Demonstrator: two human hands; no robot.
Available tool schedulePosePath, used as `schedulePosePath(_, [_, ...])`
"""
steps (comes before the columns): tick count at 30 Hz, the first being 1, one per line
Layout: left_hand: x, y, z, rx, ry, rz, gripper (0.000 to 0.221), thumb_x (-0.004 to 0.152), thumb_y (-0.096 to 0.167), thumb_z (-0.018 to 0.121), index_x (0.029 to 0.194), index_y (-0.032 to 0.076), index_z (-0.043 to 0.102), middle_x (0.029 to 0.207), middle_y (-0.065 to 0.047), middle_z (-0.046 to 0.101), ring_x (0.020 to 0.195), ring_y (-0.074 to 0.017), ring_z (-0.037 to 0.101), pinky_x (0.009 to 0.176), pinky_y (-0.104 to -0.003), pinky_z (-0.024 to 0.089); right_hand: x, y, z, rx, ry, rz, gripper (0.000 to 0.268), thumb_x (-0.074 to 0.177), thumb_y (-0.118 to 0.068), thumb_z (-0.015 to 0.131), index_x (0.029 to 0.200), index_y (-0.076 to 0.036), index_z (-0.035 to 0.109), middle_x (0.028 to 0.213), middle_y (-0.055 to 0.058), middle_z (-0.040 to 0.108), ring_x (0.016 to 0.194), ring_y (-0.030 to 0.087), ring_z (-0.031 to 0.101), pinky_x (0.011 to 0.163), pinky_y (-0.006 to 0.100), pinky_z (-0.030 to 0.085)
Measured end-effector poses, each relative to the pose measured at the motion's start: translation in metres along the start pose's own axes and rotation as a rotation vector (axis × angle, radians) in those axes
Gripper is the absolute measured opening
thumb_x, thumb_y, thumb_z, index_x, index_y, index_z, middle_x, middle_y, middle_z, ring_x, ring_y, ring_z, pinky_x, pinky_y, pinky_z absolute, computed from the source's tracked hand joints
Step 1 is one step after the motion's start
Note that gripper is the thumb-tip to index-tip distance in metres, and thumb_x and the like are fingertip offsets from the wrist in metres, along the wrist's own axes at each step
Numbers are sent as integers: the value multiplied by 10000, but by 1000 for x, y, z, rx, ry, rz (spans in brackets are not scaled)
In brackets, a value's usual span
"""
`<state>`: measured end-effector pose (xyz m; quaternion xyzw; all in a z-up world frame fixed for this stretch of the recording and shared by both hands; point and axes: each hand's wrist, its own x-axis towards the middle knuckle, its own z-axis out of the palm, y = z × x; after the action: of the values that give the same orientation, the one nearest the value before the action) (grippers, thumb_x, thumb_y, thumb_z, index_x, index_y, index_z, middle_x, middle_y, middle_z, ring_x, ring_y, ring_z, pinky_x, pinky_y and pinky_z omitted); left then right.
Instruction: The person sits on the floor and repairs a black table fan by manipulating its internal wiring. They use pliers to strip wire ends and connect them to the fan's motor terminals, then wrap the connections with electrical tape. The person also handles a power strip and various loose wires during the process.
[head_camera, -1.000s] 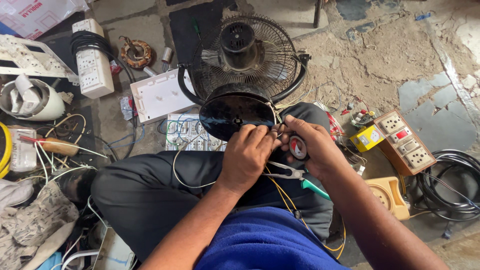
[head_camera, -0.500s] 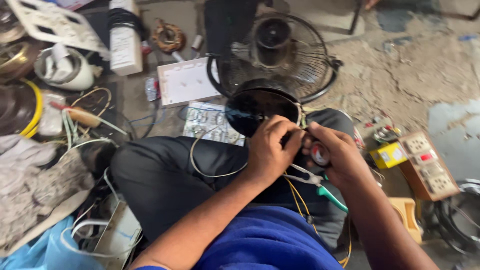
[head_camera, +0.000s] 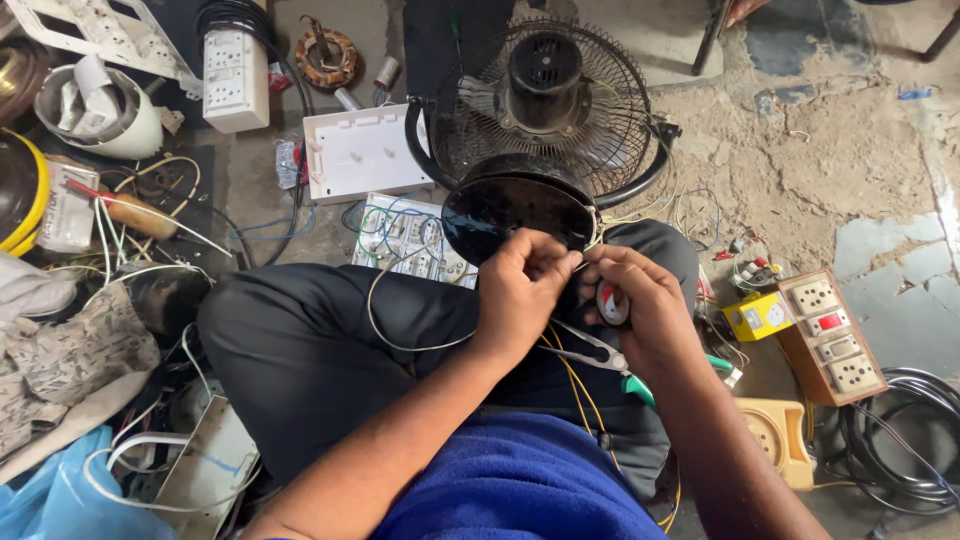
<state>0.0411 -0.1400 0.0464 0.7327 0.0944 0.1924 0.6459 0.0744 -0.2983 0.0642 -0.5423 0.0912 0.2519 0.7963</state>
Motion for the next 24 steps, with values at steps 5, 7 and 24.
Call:
schedulePosePath(5, [-1,23,-16,412,-49,479,125,938,76,727,1059,62,694,961,-75,670,885,-293,655,763,-384,532,-1,10,-2,-100,-11,-106,244,981,-84,605,1171,37,698,882,75,684,779,137,648,624,276,553])
schedulePosePath(7, [2,24,-18,484,-112,480,100,940,66,710,1033,61,675,969,-90,652,910,-324,632,782,-419,520,-5,10,2,-253,39,-174,265,986,-76,617,1196,55,709,895,67,682,785,120,635,646,261,549])
schedulePosePath(24, [11,20,-17,70,-230,-11,86,926,116,708,973,46,687,886,-63,735,833,-234,751,742,-356,584,1,2,4,-247,73,-102,133,920,-126,754,905,-51,645,793,3,653,676,65,601,585,237,521])
